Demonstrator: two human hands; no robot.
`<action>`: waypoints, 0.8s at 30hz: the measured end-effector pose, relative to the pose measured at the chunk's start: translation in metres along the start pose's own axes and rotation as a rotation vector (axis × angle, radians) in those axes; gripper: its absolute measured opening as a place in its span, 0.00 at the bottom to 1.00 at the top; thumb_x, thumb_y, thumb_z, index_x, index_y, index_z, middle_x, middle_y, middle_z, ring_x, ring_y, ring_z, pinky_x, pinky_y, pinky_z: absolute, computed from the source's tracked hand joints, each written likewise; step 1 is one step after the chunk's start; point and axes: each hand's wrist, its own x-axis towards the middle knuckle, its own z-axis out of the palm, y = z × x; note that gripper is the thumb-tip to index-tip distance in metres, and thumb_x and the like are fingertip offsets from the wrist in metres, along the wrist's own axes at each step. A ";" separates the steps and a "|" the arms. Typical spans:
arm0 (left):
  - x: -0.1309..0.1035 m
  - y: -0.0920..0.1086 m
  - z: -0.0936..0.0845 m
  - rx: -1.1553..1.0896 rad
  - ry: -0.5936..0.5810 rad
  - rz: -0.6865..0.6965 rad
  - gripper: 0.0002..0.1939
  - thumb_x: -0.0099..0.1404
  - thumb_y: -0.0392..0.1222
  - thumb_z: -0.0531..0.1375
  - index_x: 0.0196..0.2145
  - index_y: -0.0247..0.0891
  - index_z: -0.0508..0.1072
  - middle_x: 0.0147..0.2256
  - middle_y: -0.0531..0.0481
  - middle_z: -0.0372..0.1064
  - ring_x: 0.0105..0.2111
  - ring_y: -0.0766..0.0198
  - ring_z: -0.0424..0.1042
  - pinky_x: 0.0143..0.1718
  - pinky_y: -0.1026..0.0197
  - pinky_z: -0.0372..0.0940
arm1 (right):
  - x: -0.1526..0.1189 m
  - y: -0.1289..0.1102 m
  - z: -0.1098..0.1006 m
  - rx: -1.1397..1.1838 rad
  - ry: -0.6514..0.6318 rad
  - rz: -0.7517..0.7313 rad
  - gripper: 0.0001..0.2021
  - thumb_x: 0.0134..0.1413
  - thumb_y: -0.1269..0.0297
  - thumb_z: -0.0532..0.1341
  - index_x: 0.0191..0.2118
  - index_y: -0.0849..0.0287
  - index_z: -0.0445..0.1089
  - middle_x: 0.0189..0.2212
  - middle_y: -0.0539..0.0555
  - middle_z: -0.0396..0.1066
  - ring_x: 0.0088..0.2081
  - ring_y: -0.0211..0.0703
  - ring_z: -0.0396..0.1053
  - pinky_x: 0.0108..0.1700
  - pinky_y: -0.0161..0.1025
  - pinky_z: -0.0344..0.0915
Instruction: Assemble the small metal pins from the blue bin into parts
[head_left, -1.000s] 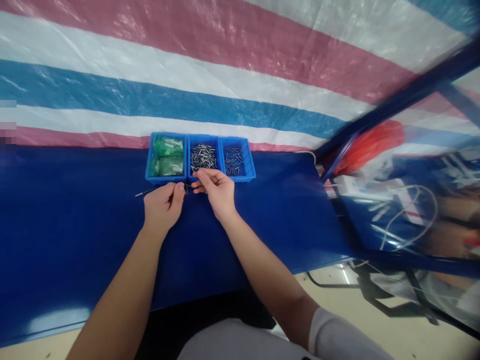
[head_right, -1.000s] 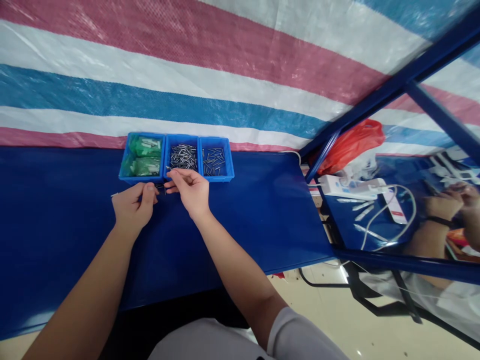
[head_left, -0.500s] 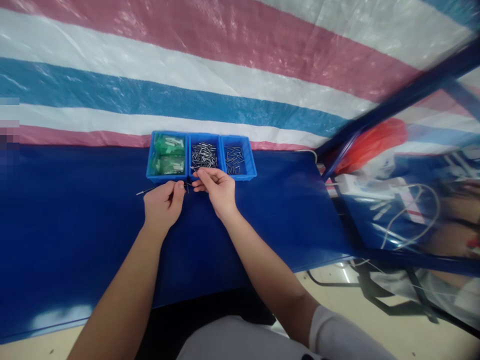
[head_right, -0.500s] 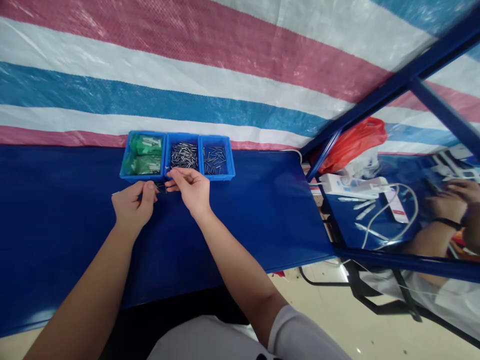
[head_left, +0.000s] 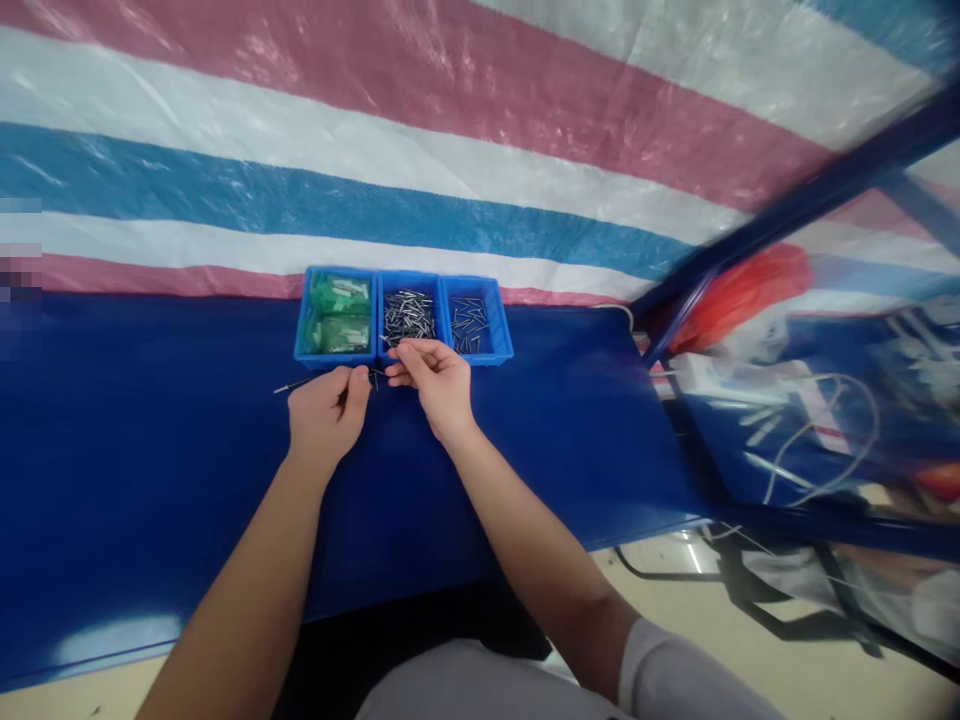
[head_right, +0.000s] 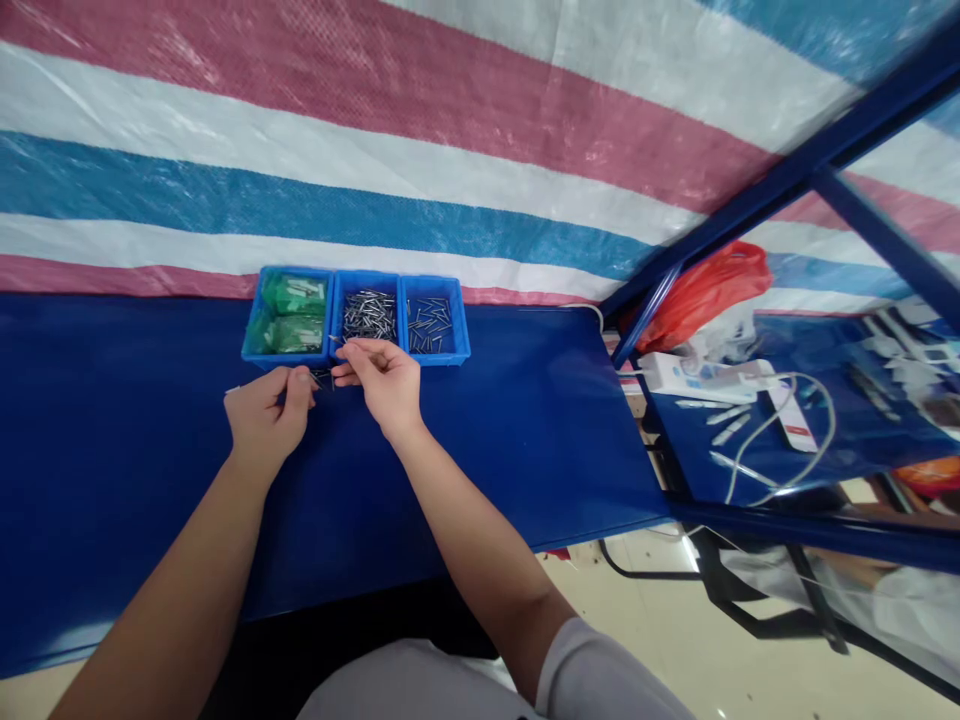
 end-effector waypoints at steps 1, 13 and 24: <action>0.000 0.000 0.000 0.001 0.000 -0.002 0.22 0.73 0.49 0.53 0.24 0.39 0.73 0.20 0.51 0.70 0.21 0.67 0.69 0.29 0.62 0.62 | 0.000 0.000 0.000 -0.002 0.000 0.002 0.18 0.46 0.53 0.75 0.39 0.59 0.75 0.33 0.52 0.80 0.30 0.38 0.78 0.33 0.36 0.79; -0.001 -0.002 0.001 0.013 0.017 0.003 0.21 0.73 0.48 0.54 0.24 0.39 0.73 0.20 0.51 0.70 0.21 0.67 0.69 0.28 0.62 0.62 | 0.001 0.003 -0.001 0.014 -0.020 0.017 0.18 0.46 0.55 0.75 0.39 0.58 0.73 0.36 0.52 0.81 0.32 0.38 0.79 0.33 0.35 0.78; 0.000 0.000 0.000 0.004 0.022 0.019 0.21 0.73 0.47 0.54 0.23 0.39 0.72 0.20 0.51 0.70 0.21 0.68 0.68 0.28 0.62 0.60 | 0.003 0.002 -0.003 0.123 -0.111 0.040 0.19 0.46 0.55 0.75 0.40 0.57 0.72 0.35 0.50 0.81 0.29 0.36 0.78 0.31 0.33 0.77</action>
